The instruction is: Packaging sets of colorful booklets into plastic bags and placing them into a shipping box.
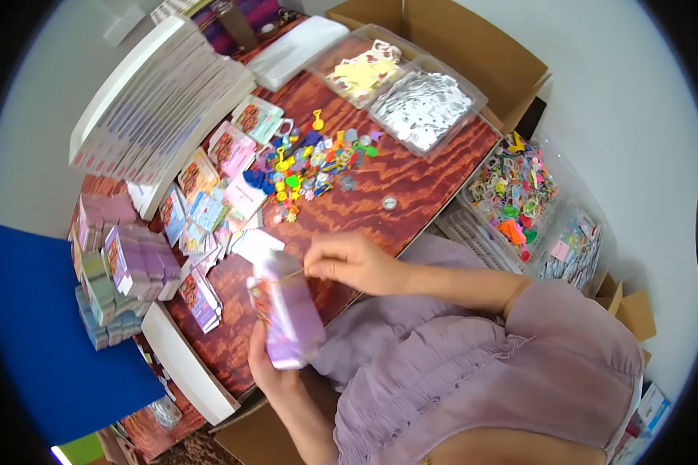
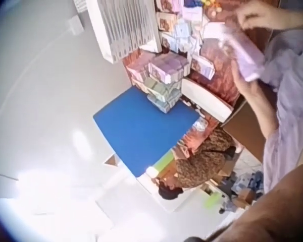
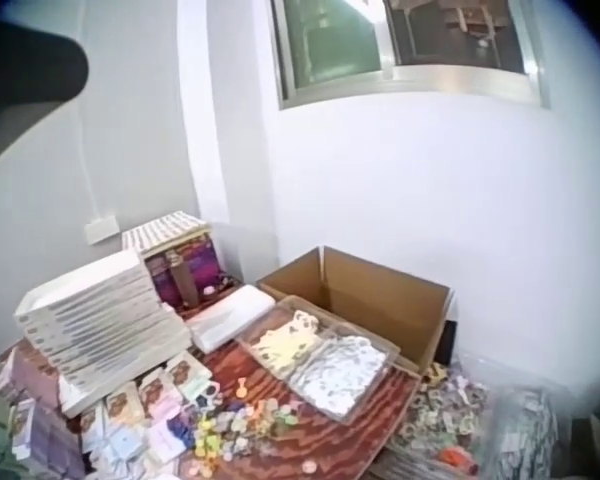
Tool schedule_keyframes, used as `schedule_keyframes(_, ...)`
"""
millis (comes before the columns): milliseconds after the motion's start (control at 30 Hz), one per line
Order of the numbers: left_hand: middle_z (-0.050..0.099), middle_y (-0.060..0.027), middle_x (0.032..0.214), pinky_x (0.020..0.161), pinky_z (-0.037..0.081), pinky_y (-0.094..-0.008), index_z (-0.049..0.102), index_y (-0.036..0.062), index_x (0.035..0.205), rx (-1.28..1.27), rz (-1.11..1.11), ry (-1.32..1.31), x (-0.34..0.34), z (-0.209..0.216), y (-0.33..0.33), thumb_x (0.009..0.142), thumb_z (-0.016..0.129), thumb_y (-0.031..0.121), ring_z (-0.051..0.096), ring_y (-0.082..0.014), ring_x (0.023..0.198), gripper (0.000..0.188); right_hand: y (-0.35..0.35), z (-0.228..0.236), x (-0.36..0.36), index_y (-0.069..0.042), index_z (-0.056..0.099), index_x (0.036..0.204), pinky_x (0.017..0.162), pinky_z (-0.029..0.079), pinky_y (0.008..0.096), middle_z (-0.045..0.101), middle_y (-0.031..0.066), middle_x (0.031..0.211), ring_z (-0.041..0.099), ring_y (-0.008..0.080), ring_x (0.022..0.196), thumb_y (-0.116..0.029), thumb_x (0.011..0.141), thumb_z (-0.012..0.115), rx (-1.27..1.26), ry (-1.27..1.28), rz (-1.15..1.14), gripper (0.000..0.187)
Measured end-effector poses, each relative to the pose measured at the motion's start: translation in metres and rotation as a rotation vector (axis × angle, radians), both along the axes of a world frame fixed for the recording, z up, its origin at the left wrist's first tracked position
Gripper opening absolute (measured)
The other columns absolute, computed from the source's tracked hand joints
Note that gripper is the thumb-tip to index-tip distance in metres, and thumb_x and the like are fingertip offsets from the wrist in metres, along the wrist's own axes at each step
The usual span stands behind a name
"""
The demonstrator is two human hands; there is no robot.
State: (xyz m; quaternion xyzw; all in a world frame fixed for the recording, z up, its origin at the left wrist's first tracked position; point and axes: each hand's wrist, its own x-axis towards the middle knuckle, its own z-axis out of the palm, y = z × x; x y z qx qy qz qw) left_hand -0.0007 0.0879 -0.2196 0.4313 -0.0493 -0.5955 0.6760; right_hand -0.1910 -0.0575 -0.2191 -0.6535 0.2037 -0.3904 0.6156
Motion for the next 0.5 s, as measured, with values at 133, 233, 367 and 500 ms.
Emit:
schedule_keyframes(133,0.049,-0.0182,0.135,0.104,0.037,-0.0347,0.032,-0.0082,0.142,0.003,-0.530,-0.408,0.002,0.028,0.004,0.074,0.069,0.003,0.050,-0.0247,0.122,0.078,-0.035,0.011,-0.012,0.000,0.061,0.092,0.068,0.042,0.0215,0.055,-0.0001,0.084,0.051,0.0061,0.078,-0.003,0.091,0.057,0.244,-0.202,-0.126,0.005)
schedule_keyframes(233,0.046,-0.0165,0.138,0.106,0.033,-0.0332,0.031,-0.0072,0.143,0.007,-0.679,-0.524,0.019,0.034,0.005,0.070,0.071,-0.001,0.046,-0.0226,0.125,0.083,-0.063,0.012,-0.015,-0.001,0.063,0.087,0.070,0.043,0.0257,0.057,0.0027,0.083,0.054,0.0115,0.078,-0.007,0.087,0.062,-0.085,0.041,-0.158,0.006)
schedule_keyframes(367,0.050,-0.0180,0.135,0.103,0.039,-0.0356,0.034,-0.0074,0.141,0.053,-0.343,-0.372,0.068,0.029,0.023,0.069,0.074,0.010,0.053,-0.0255,0.119,0.084,-0.156,0.001,-0.008,-0.003,0.067,0.074,0.067,0.045,0.0304,0.061,0.0078,0.073,0.059,0.0171,0.074,-0.014,0.077,0.067,-0.498,0.577,-0.252,0.010)
schedule_keyframes(500,0.053,-0.0198,0.130,0.100,0.044,-0.0389,0.034,-0.0097,0.138,-0.010,0.098,-0.378,0.129,0.010,0.047,0.082,0.062,0.017,0.056,-0.0280,0.117,0.068,-0.283,-0.016,0.030,-0.007,0.068,0.076,0.061,0.049,0.0338,0.067,0.0072,0.070,0.063,0.0170,0.065,-0.019,0.073,0.065,-0.584,0.743,-0.395,0.013)
